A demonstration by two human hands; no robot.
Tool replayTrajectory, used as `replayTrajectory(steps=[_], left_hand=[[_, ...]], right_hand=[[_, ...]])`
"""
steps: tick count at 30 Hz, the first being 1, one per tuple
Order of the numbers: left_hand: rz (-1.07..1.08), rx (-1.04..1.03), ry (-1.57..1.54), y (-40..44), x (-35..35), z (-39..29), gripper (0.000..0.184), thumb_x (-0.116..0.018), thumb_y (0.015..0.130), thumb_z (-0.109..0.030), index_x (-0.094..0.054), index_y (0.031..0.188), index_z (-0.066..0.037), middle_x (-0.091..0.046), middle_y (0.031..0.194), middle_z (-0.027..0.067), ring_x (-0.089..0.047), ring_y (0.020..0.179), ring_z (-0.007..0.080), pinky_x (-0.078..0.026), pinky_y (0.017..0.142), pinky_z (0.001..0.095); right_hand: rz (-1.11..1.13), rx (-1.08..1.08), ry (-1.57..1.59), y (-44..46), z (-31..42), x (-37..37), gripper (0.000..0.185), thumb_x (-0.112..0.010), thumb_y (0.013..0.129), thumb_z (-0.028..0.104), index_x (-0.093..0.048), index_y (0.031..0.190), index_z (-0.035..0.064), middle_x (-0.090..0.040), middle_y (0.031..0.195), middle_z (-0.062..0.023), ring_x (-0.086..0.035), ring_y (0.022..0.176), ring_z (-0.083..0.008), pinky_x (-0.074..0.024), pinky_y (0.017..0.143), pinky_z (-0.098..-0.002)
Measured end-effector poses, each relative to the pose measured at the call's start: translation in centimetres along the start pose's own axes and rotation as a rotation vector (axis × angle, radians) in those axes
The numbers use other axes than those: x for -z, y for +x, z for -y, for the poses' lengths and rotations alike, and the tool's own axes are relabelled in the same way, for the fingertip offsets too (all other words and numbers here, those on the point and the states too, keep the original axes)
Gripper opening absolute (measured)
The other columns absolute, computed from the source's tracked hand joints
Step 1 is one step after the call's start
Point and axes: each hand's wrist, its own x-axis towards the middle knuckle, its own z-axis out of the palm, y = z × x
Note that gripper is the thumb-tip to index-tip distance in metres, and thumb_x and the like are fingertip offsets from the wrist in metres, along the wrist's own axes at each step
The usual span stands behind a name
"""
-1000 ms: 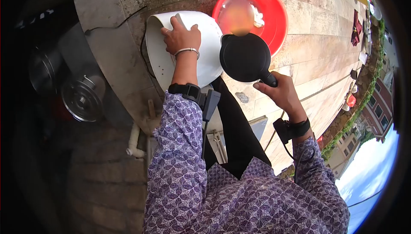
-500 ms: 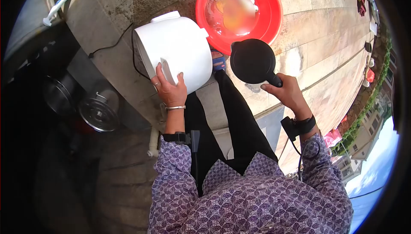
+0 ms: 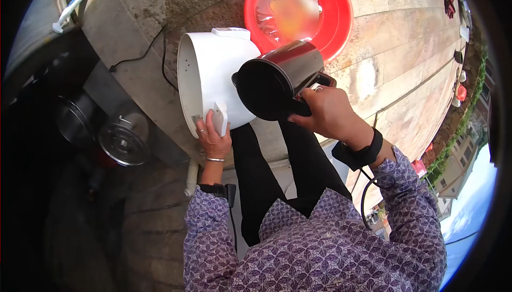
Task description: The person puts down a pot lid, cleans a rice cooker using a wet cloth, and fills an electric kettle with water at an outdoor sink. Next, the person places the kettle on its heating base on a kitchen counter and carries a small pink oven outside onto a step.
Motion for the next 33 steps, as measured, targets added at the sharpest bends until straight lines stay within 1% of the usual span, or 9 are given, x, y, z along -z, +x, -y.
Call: replayTrajectory(steps=[4, 8, 10, 11, 17, 22, 25, 29, 33], left_hand=[[-0.025, -0.045, -0.007, -3.7, -0.1, 2.8, 0.063, -0.069, 0.069, -0.01, -0.042, 0.127, -0.009, -0.045, 0.101, 0.0182, -0.047, 0.091, 0.0383, -0.038, 0.08, 0.0484], [0.006, -0.044, -0.016, -4.8, 0.8, 6.4, 0.063, -0.066, 0.07, -0.008, -0.041, 0.128, -0.009, -0.045, 0.108, 0.0197, -0.046, 0.097, 0.0397, -0.038, 0.083, 0.0489], [0.012, -0.01, 0.003, -4.3, 1.6, 7.1, 0.067, -0.067, 0.071, -0.009, -0.038, 0.131, -0.009, -0.044, 0.111, 0.0204, -0.045, 0.099, 0.0397, -0.038, 0.084, 0.0488], [0.012, 0.008, 0.004, -4.0, 1.9, 7.5, 0.071, -0.068, 0.071, -0.01, -0.035, 0.133, -0.007, -0.044, 0.111, 0.0204, -0.045, 0.099, 0.0396, -0.038, 0.084, 0.0485], [0.049, -0.03, 0.053, -4.0, 2.7, 9.6, 0.081, -0.071, 0.071, -0.014, -0.028, 0.138, -0.002, -0.044, 0.112, 0.0203, -0.046, 0.1, 0.0379, -0.038, 0.085, 0.0466], [-0.007, 0.036, 0.212, -1.0, 3.8, 4.1, 0.086, -0.072, 0.07, -0.02, -0.025, 0.14, -0.002, -0.045, 0.113, 0.0184, -0.046, 0.103, 0.0352, -0.034, 0.089, 0.0457], [0.058, 0.148, 0.234, 0.2, 2.9, 3.9, 0.085, -0.069, 0.073, -0.026, -0.023, 0.14, -0.001, -0.046, 0.116, 0.0208, -0.046, 0.105, 0.0377, -0.037, 0.087, 0.0441], [0.104, 0.152, 0.18, -1.1, 3.5, 6.2, 0.091, -0.072, 0.07, -0.022, -0.019, 0.142, -0.003, -0.046, 0.114, 0.0186, -0.046, 0.106, 0.0354, -0.034, 0.089, 0.0465], [0.192, 0.244, 0.114, -1.5, 5.0, 7.5, 0.09, -0.072, 0.068, -0.018, -0.02, 0.138, 0.0, -0.043, 0.124, 0.0232, -0.045, 0.111, 0.0399, -0.034, 0.092, 0.0477]], right_hand=[[0.138, -0.021, -0.04, 0.7, 1.4, -0.2, 0.034, -0.074, 0.067, 0.034, -0.061, 0.084, 0.0075, -0.062, 0.068, -0.0097, -0.063, 0.071, -0.0279, -0.0482, 0.069, -0.0387], [0.188, -0.02, -0.006, 0.4, 0.3, -0.9, 0.034, -0.073, 0.067, 0.035, -0.061, 0.084, 0.0076, -0.063, 0.07, -0.0102, -0.063, 0.073, -0.0285, -0.0484, 0.071, -0.0386], [0.194, 0.008, -0.006, 0.1, -0.9, -1.3, 0.036, -0.074, 0.067, 0.033, -0.06, 0.085, 0.005, -0.063, 0.071, -0.0128, -0.063, 0.07, -0.0309, -0.0496, 0.063, -0.0386], [0.175, -0.055, 0.035, -0.1, -1.2, -1.6, 0.039, -0.074, 0.067, 0.037, -0.063, 0.088, 0.0057, -0.064, 0.074, -0.0129, -0.063, 0.074, -0.031, -0.0495, 0.069, -0.0376], [0.138, -0.208, 0.033, -0.7, -2.0, -2.5, 0.039, -0.075, 0.066, 0.035, -0.064, 0.089, 0.0046, -0.064, 0.074, -0.0135, -0.063, 0.074, -0.0319, -0.0497, 0.068, -0.0378], [0.068, -0.204, -0.003, -1.3, -2.8, -3.1, 0.038, -0.075, 0.065, 0.034, -0.065, 0.088, 0.0045, -0.064, 0.074, -0.0138, -0.063, 0.074, -0.0311, -0.0501, 0.067, -0.0377], [0.048, -0.24, 0.06, -1.0, -3.0, -2.6, 0.038, -0.077, 0.067, 0.029, -0.063, 0.087, -0.0001, -0.063, 0.072, -0.016, -0.063, 0.067, -0.0318, -0.0487, 0.062, -0.0361], [0.045, -0.287, 0.14, -1.1, -3.9, -2.5, 0.037, -0.077, 0.068, 0.028, -0.063, 0.086, -0.0009, -0.061, 0.065, -0.0156, -0.061, 0.061, -0.0294, -0.0477, 0.059, -0.0344], [0.079, -0.362, 0.172, -0.9, -5.0, -3.0, 0.039, -0.073, 0.068, 0.037, -0.062, 0.075, 0.0005, -0.061, 0.067, -0.0177, -0.061, 0.066, -0.0344, -0.0476, 0.061, -0.0393]])
